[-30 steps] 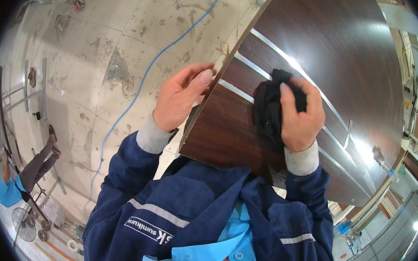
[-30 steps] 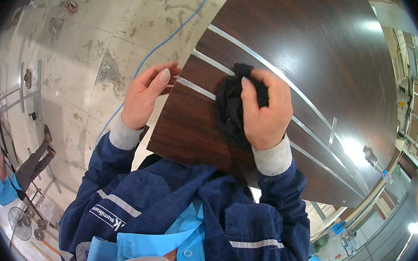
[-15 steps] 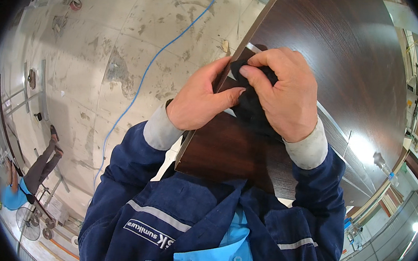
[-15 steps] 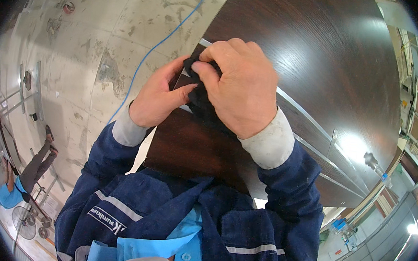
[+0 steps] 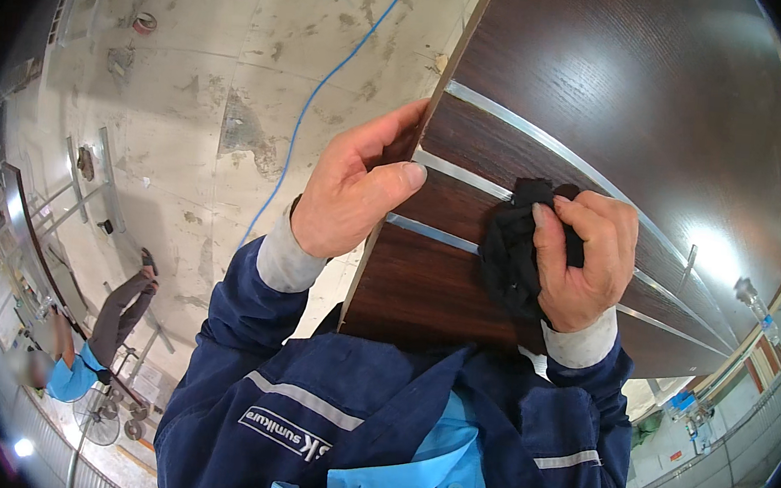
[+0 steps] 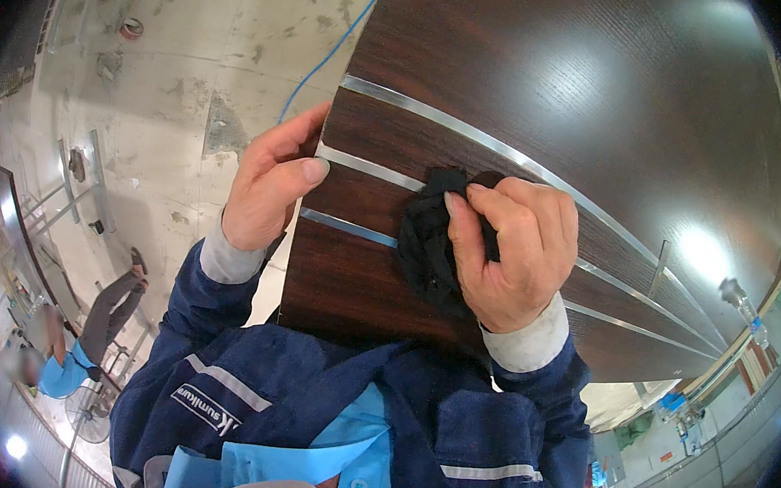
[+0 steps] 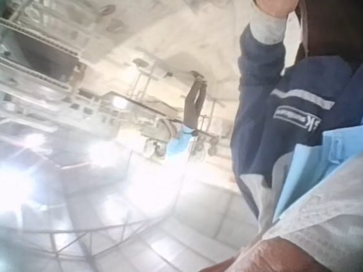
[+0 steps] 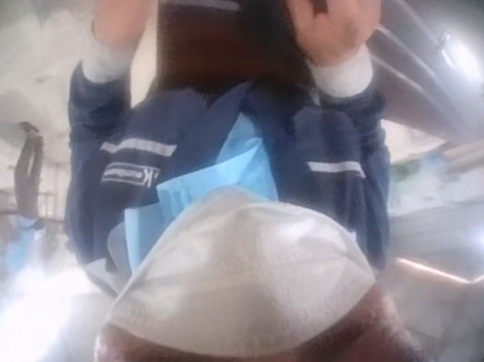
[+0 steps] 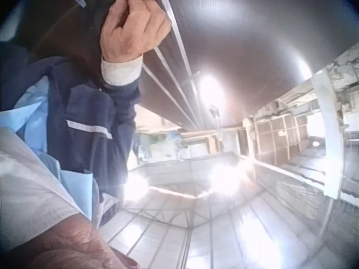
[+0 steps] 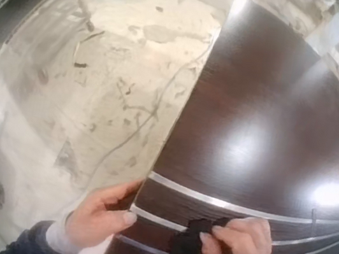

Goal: The person scrapes a dark wood panel with a metal scraper to remove residue, then wipes the surface with a black cloth. The person repeats scraping and wiping along the panel's length and edges.

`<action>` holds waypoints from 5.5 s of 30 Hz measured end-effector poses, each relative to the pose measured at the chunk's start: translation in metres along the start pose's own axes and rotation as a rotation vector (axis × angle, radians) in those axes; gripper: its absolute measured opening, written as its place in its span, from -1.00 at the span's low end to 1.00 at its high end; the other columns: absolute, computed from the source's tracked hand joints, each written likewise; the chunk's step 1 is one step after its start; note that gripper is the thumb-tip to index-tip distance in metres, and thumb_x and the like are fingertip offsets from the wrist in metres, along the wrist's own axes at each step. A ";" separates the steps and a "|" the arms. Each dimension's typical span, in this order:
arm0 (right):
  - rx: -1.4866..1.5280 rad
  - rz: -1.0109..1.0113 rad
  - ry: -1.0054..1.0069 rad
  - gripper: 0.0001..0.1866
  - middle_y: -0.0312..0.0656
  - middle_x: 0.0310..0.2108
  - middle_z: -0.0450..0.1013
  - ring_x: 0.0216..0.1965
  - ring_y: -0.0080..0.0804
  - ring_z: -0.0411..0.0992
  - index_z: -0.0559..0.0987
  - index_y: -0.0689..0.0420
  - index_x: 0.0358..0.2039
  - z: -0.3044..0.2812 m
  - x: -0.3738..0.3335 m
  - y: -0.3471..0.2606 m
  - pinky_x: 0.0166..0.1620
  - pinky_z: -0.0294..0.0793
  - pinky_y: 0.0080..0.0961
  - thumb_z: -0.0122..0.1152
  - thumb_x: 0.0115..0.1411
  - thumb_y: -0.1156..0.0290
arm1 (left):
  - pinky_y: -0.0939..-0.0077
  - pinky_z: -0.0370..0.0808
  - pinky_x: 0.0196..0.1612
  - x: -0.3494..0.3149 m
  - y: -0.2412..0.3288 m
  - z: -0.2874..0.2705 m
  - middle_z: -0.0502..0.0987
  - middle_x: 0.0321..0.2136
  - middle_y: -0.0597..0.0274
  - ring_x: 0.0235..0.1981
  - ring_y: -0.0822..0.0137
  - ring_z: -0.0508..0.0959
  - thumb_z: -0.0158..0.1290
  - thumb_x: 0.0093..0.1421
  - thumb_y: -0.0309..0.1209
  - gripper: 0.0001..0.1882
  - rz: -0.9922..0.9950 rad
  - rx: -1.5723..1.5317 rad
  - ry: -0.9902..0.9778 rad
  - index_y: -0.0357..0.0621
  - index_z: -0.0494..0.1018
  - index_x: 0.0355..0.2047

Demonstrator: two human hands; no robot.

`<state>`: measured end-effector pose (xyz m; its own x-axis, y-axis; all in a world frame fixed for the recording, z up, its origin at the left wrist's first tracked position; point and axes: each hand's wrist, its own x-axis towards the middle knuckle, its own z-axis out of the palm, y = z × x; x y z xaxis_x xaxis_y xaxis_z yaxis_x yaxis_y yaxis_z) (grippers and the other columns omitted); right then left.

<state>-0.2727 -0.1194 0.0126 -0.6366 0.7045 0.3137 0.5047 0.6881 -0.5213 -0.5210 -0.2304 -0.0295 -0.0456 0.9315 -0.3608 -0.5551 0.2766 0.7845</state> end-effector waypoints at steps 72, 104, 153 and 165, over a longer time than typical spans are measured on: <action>0.040 0.043 -0.077 -0.68 -0.17 -0.30 0.57 -0.30 -0.28 0.49 0.67 0.09 -0.22 -0.011 0.011 -0.006 -0.23 0.46 -0.34 0.57 0.01 0.57 | 0.27 0.32 0.43 -0.003 0.013 0.007 0.44 0.35 -0.14 0.37 0.18 0.45 0.08 0.46 -0.22 -0.23 -0.030 0.079 0.024 -0.44 0.14 0.51; 0.058 0.022 -0.066 -0.70 -0.17 -0.30 0.58 -0.29 -0.27 0.50 0.71 0.11 -0.20 -0.012 0.012 -0.004 -0.22 0.45 -0.36 0.59 0.03 0.53 | 0.39 0.41 0.34 0.002 0.024 0.015 0.53 0.23 0.01 0.23 0.32 0.52 -0.05 0.40 -0.52 -0.38 -0.115 -0.213 0.086 -0.49 0.22 0.44; -0.032 -0.139 -0.499 -0.80 -0.10 -0.43 0.50 -0.31 0.04 0.51 0.54 0.14 -0.39 0.016 0.117 -0.065 -0.27 0.50 -0.09 0.46 0.08 0.49 | 0.50 0.48 0.23 -0.004 0.001 0.016 0.50 0.27 0.09 0.21 0.41 0.50 -0.02 0.42 -0.61 -0.34 0.007 0.102 0.066 -0.36 0.16 0.51; -0.050 -0.136 -0.415 -0.83 -0.08 -0.41 0.50 -0.32 0.04 0.50 0.54 0.13 -0.35 0.014 0.100 -0.059 -0.26 0.50 -0.08 0.42 0.14 0.48 | 0.47 0.46 0.26 -0.004 -0.005 0.021 0.53 0.22 0.12 0.19 0.41 0.51 0.04 0.42 -0.54 -0.36 0.071 -0.097 0.084 -0.43 0.19 0.47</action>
<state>-0.3739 -0.0921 0.0631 -0.8743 0.4847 0.0255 0.4215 0.7842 -0.4554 -0.5006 -0.2300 -0.0214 -0.1548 0.9236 -0.3507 -0.6251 0.1833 0.7587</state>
